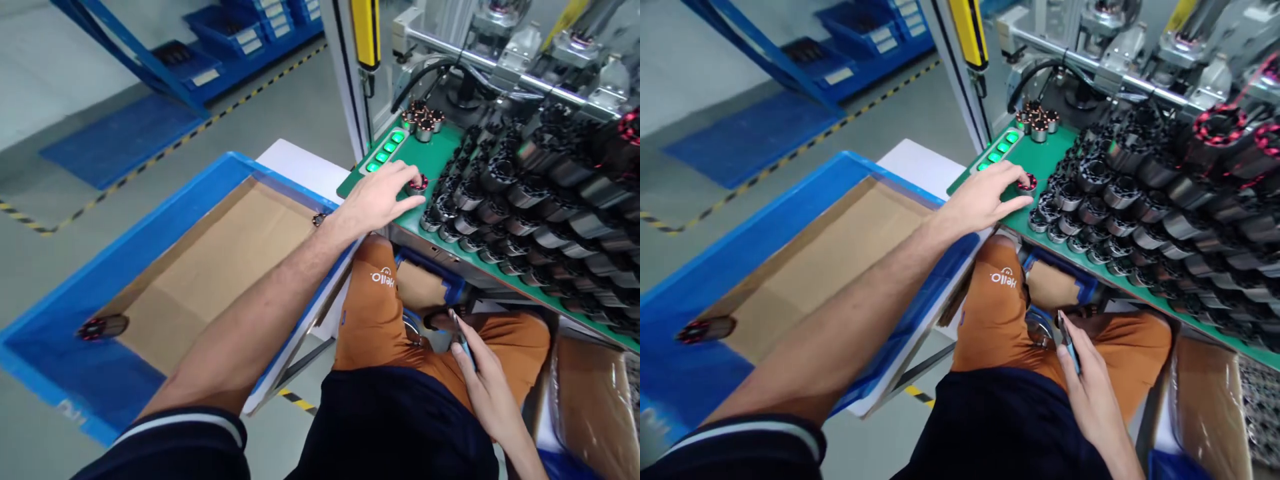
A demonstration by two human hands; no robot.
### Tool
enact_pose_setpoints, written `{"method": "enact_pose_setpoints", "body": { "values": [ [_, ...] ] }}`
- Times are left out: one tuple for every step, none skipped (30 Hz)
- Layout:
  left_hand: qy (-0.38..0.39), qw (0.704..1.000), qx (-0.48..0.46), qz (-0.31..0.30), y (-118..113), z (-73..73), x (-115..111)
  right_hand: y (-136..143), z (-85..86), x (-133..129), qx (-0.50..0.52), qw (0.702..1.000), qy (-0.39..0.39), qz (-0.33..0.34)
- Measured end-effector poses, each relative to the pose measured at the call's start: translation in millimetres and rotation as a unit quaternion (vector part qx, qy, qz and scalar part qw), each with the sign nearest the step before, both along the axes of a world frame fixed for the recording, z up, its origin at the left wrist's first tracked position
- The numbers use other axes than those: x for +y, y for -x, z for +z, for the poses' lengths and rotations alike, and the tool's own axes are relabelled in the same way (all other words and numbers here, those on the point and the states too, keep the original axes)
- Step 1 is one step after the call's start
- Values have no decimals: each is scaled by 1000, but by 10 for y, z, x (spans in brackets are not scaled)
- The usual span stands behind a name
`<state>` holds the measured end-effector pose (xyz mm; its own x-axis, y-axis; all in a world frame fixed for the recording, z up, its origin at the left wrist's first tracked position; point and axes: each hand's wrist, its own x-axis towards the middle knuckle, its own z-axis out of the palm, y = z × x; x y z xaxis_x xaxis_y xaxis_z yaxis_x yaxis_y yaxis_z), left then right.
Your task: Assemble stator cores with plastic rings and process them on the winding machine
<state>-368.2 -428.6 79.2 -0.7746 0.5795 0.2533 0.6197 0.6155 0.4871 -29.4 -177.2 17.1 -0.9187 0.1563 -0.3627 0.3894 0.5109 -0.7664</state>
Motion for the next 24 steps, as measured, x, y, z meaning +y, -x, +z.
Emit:
{"method": "enact_pose_setpoints", "body": {
  "values": [
    [3,1000,-4,10,50,-42,0,-74,-32,43,-2,1000,3,-10],
    [-12,1000,-4,24,64,-61,-28,-146,-69,80,-2,1000,5,-19],
    [-46,998,-1,43,35,-54,-71,-212,-104,105,-1,1000,8,-27],
    [-99,993,10,65,-40,-24,-115,-269,-128,113,2,999,11,-35],
    [-158,983,27,86,-161,24,-149,-312,-134,103,7,999,13,-43],
    [-214,970,47,104,-323,82,-165,-337,-114,75,15,998,16,-50],
    [-262,956,73,111,-518,144,-164,-342,-68,33,27,998,19,-54],
    [-281,950,87,108,-734,201,-145,-324,4,-17,43,997,24,-51],
    [-284,950,93,94,-957,248,-113,-285,94,-68,64,997,30,-40],
    [-267,958,73,72,-1172,282,-72,-226,195,-116,89,995,38,-24],
    [-255,964,59,47,-1367,299,-27,-155,297,-156,116,992,48,-5],
    [-245,968,41,25,-1531,300,19,-78,391,-188,140,988,57,14],
    [-238,971,23,9,-1660,287,61,-2,470,-213,161,984,66,29],
    [-239,971,13,-1,-1753,263,99,65,534,-232,178,981,72,39],
    [-239,971,5,-5,-1813,234,129,119,581,-246,188,978,78,46],
    [-240,971,1,-5,-1847,205,152,159,613,-256,193,976,84,51],
    [-238,971,-2,-3,-1861,181,168,185,632,-262,195,975,90,55],
    [-233,972,-4,-1,-1865,163,177,199,642,-265,196,974,94,57],
    [-229,973,-4,2,-1865,154,183,205,645,-266,196,974,97,58],
    [-225,974,-4,3,-1864,151,187,206,644,-264,195,974,98,59],
    [-222,975,-5,2,-1867,153,189,203,640,-260,193,975,98,58],
    [-222,975,-4,-2,-1873,157,192,200,636,-254,192,975,95,56],
    [-222,975,-4,-8,-1883,161,196,197,633,-248,190,976,91,54],
    [-223,975,-7,-12,-1894,164,201,195,632,-241,189,977,86,53]
  ]
}}
